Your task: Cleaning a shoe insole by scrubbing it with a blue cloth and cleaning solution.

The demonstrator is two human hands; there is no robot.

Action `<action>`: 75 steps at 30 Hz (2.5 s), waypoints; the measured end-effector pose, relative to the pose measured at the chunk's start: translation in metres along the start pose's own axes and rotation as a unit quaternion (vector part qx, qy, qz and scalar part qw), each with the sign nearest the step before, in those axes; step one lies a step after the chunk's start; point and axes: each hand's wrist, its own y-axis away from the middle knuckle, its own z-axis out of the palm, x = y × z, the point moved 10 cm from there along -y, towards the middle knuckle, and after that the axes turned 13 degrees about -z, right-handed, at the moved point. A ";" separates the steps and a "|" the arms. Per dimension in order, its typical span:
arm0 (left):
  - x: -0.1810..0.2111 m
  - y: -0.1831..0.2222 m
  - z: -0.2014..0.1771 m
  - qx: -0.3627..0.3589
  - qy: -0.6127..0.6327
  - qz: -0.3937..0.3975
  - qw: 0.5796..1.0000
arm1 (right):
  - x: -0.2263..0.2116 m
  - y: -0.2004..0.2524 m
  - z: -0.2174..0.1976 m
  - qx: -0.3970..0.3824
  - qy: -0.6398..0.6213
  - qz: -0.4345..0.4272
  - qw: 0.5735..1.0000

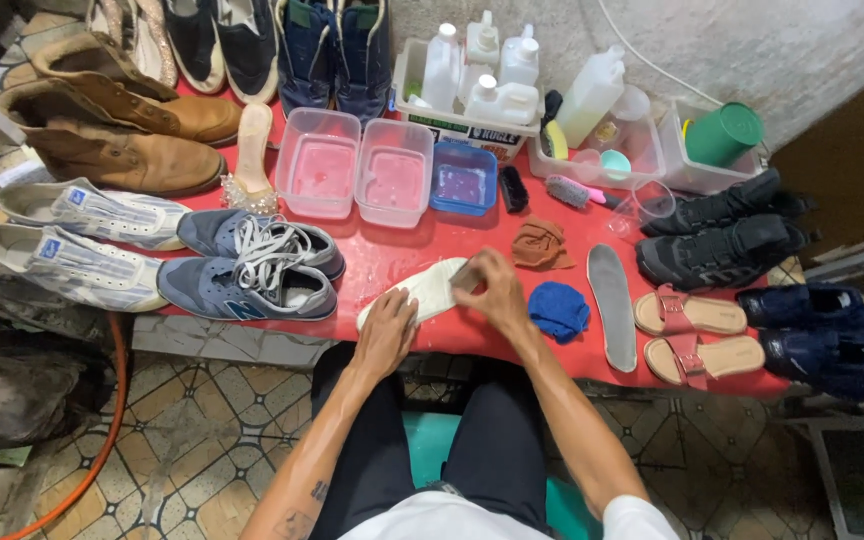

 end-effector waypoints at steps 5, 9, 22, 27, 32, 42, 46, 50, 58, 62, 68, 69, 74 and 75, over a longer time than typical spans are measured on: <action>-0.001 -0.001 0.001 0.013 -0.005 0.001 1.000 | -0.025 -0.004 0.011 -0.047 -0.012 -0.039 0.998; -0.002 -0.001 0.002 -0.004 -0.016 -0.015 1.000 | -0.017 -0.008 0.012 -0.007 0.027 -0.033 0.999; 0.001 -0.005 0.000 -0.026 -0.025 -0.020 0.999 | -0.037 -0.017 0.022 -0.018 -0.020 -0.085 0.996; 0.005 -0.001 -0.007 -0.024 -0.011 -0.030 0.999 | -0.022 -0.017 0.034 -0.005 0.075 -0.053 0.996; -0.001 -0.006 0.000 -0.026 -0.017 -0.028 0.999 | -0.027 -0.023 0.009 -0.004 0.036 -0.021 0.999; 0.003 -0.006 -0.003 -0.039 -0.025 -0.047 0.998 | 0.002 -0.022 0.006 -0.032 0.082 0.057 0.994; 0.002 -0.008 -0.004 -0.051 -0.018 -0.067 0.996 | -0.021 -0.011 0.037 -0.089 0.074 -0.057 0.992; -0.002 -0.008 0.001 -0.046 -0.031 -0.068 0.996 | -0.020 -0.010 0.002 -0.056 0.106 -0.013 0.993; -0.004 -0.012 -0.002 -0.034 -0.026 -0.053 0.998 | -0.038 0.000 0.003 -0.036 0.113 -0.018 0.993; -0.008 -0.015 -0.002 -0.036 -0.025 -0.053 0.998 | -0.054 0.003 0.017 -0.066 0.067 -0.083 0.992; -0.006 -0.017 -0.005 -0.056 -0.018 -0.056 0.997 | -0.027 0.001 0.008 -0.056 0.095 -0.072 0.991; -0.004 -0.021 -0.009 -0.061 -0.019 -0.058 0.996 | -0.027 -0.002 0.006 -0.048 0.090 -0.070 0.992; -0.007 -0.023 -0.007 -0.076 -0.020 -0.055 0.995 | -0.036 0.001 0.017 -0.083 0.067 -0.113 0.988; -0.008 -0.020 -0.007 -0.080 -0.023 -0.058 0.995 | -0.019 0.000 0.014 -0.065 0.057 -0.077 0.993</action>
